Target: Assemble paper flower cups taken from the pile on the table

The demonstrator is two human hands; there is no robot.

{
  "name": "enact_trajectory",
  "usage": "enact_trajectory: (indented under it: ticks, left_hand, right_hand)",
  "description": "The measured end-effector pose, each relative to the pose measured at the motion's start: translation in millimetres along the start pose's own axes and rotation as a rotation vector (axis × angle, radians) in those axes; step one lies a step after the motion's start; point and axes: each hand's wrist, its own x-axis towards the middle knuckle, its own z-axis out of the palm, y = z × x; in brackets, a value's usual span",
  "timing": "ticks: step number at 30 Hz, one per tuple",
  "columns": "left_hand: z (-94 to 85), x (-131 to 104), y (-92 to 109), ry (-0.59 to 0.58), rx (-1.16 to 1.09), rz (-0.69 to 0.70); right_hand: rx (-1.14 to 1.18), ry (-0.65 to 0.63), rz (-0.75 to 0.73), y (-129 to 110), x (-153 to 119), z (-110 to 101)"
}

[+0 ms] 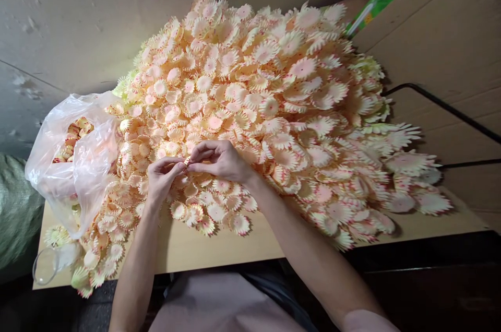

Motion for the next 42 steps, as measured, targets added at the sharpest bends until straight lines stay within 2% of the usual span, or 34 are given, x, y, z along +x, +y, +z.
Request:
enact_trajectory:
  ticks: [27, 42]
  left_hand:
    - [1.7, -0.4, 5.5, -0.006, 0.032, 0.048]
    - [-1.3, 3.0, 0.4, -0.013, 0.029, 0.058]
  right_hand:
    - [-0.048, 0.031, 0.018, -3.7, -1.3, 2.5]
    - [-0.010, 0.066, -0.014, -4.7, 1.0, 5.7]
